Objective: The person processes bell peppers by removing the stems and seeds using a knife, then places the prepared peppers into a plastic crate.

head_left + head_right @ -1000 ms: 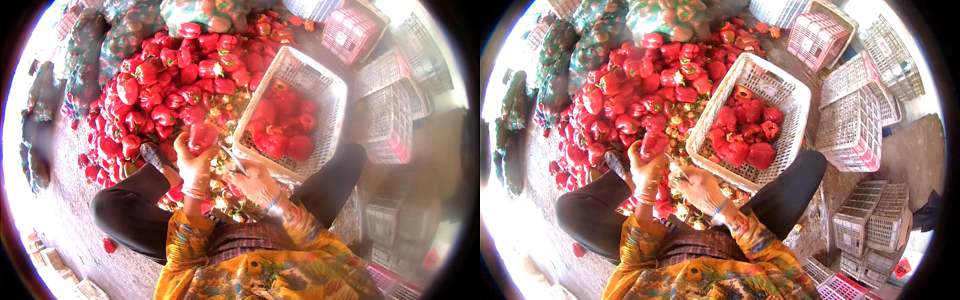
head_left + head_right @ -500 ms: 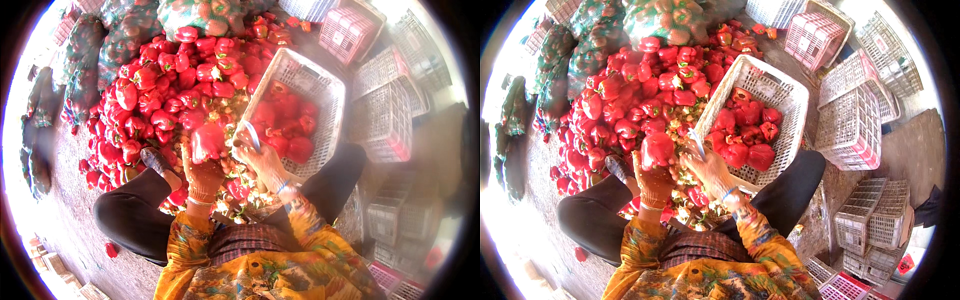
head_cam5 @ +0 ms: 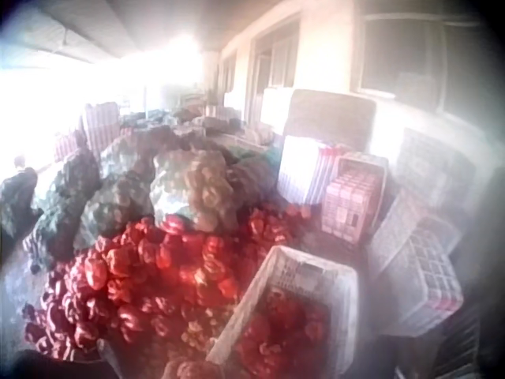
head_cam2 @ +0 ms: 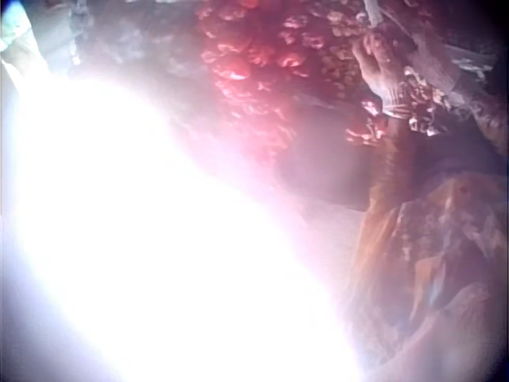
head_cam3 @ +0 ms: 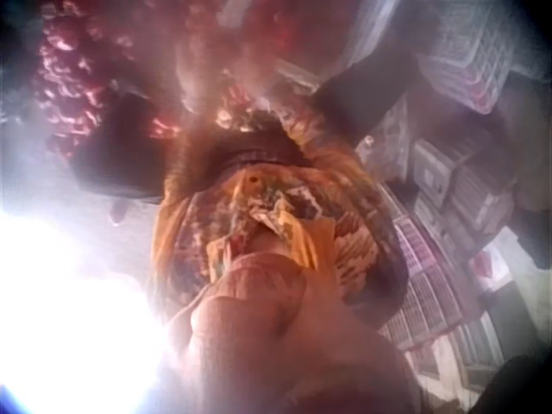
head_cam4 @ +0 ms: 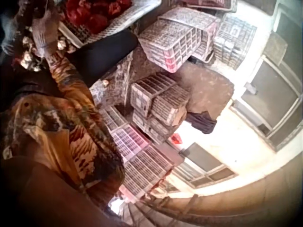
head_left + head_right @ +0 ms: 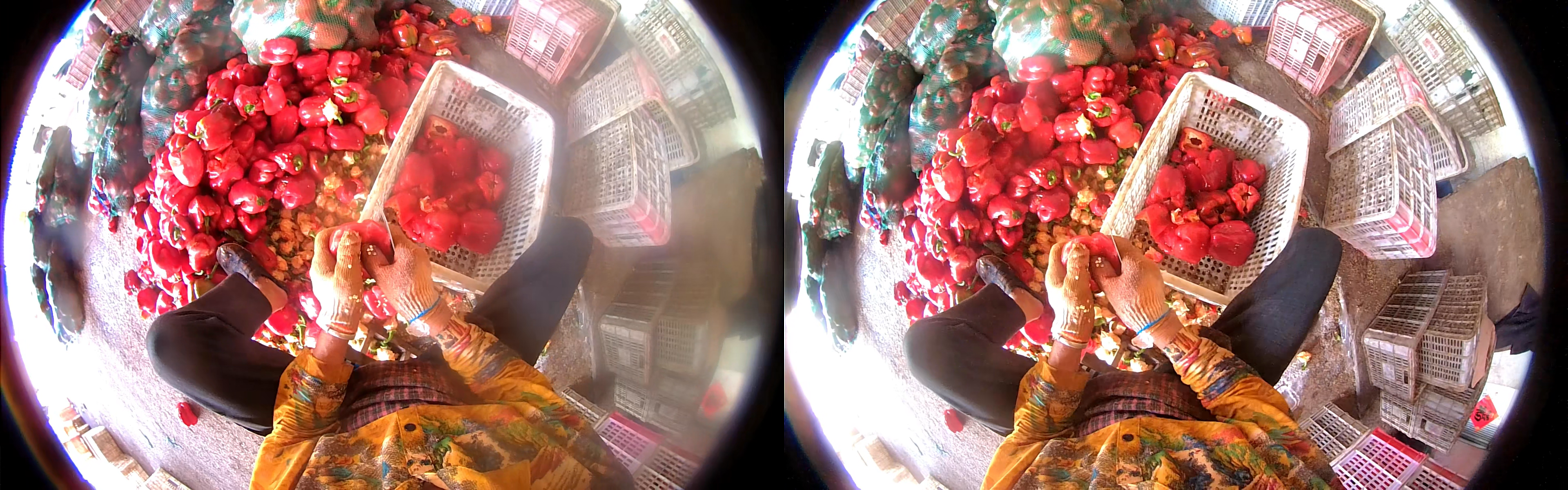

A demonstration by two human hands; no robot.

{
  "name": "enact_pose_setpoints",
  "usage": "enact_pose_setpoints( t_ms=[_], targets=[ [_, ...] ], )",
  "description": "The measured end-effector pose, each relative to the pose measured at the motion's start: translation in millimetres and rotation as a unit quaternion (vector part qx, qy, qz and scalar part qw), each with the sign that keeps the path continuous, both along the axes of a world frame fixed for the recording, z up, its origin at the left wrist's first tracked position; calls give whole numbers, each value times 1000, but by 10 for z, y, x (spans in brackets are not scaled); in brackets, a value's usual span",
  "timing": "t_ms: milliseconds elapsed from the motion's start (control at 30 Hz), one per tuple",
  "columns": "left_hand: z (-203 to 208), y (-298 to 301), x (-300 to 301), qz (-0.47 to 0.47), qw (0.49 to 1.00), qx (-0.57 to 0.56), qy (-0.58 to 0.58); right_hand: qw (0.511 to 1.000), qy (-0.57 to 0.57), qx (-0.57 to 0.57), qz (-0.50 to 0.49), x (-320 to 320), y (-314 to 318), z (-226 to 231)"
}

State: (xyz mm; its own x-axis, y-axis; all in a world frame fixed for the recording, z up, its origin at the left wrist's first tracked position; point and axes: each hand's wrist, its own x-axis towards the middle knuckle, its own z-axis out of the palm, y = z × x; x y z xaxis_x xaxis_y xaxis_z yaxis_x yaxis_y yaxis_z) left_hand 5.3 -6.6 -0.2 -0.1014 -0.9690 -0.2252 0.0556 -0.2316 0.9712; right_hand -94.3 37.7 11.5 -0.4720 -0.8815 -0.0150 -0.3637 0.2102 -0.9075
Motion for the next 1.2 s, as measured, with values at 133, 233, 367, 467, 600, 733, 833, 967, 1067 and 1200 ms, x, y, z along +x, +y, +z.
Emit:
enact_pose_setpoints(
  t_ms=[133,233,367,467,600,733,833,967,1067,1200],
  targets=[
    [-46,6,9,-110,973,105,174,988,-126,84,-25,-150,91,-222],
    [-175,-5,-92,-102,901,237,349,927,-359,96,-50,-219,88,-216],
    [-819,11,-114,-137,917,216,307,839,-518,153,-55,-472,198,-293],
    [-274,-21,-392,-5,857,336,390,988,-151,-16,-39,-585,192,-190],
    [-345,-132,-476,21,904,248,347,996,87,-11,-33,-399,307,89],
    [-290,55,-647,18,959,156,234,981,193,6,-15,-420,328,-131],
    [-159,81,-673,-51,922,191,334,998,59,30,23,-527,385,-185],
    [-802,141,-666,-74,988,65,116,981,-193,23,-2,-515,410,-172],
    [-599,160,-801,-37,982,143,120,883,-455,81,-84,-548,472,-88],
    [-517,-32,-1036,-83,978,154,117,792,-589,89,-137,-730,547,-34]
  ],
)
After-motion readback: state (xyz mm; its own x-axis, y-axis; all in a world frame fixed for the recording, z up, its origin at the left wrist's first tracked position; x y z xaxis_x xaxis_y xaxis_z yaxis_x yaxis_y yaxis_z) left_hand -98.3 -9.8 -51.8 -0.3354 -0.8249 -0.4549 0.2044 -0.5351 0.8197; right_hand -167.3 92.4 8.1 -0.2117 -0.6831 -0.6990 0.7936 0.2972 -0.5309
